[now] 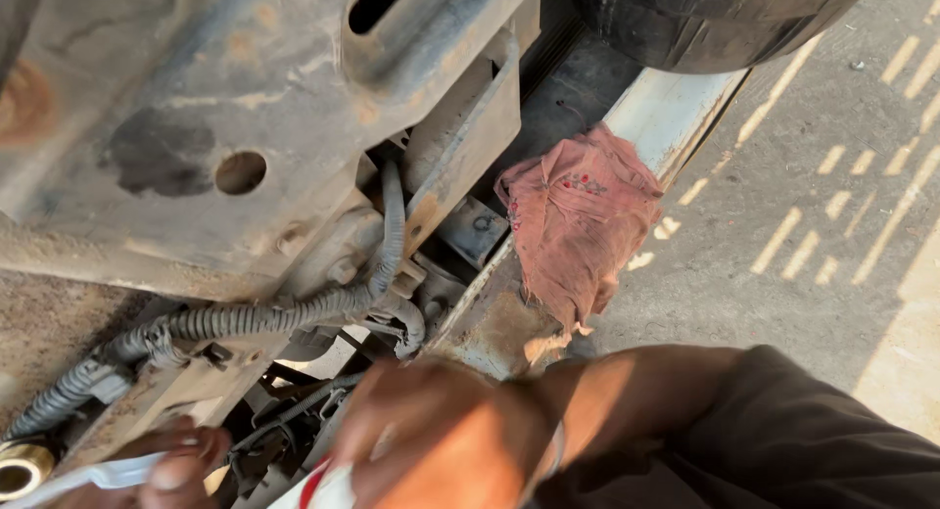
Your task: The person removes a small white connector from a hydraulic pump, then retrieves a roll of white sealing tape from a bucket of tools. They wrap the tape around the end of a black hydraulic hose and prepare to reattach the connector.
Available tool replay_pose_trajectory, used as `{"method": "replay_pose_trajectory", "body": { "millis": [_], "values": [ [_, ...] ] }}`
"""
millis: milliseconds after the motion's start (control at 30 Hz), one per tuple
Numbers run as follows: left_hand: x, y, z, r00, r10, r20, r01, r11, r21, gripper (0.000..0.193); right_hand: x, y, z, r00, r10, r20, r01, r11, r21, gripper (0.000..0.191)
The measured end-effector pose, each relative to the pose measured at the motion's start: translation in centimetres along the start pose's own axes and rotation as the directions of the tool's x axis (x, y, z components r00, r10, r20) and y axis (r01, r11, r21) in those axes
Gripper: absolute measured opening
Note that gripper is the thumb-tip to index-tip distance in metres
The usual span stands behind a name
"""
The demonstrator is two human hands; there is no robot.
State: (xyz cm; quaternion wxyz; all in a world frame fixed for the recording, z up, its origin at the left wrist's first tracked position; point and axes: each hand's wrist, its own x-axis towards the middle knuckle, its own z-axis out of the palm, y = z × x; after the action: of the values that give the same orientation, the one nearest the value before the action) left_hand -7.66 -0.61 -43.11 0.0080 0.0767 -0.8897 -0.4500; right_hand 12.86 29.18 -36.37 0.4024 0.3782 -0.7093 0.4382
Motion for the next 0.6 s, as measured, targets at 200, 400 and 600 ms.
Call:
{"method": "replay_pose_trajectory", "body": {
  "millis": [200,400,600],
  "values": [
    [-1.1,-1.9,1.6,0.837,-0.343,0.426,0.420,0.902,-0.100,0.040,-10.3,9.3,-9.2,0.905,0.330,-0.270,-0.424,0.764,-0.487,0.004],
    [-0.4,-1.6,-1.7,0.768,-0.107,0.631,0.427,0.820,-0.381,0.045,-12.9,18.7,-17.3,0.776,0.570,-0.270,-0.489,0.273,-0.828,0.013],
    [-8.2,1.4,1.4,0.797,0.519,0.311,-0.091,0.611,-0.787,0.036,-14.9,25.3,-19.0,0.482,0.866,-0.135,-0.508,0.151,-0.848,0.023]
  ]
}}
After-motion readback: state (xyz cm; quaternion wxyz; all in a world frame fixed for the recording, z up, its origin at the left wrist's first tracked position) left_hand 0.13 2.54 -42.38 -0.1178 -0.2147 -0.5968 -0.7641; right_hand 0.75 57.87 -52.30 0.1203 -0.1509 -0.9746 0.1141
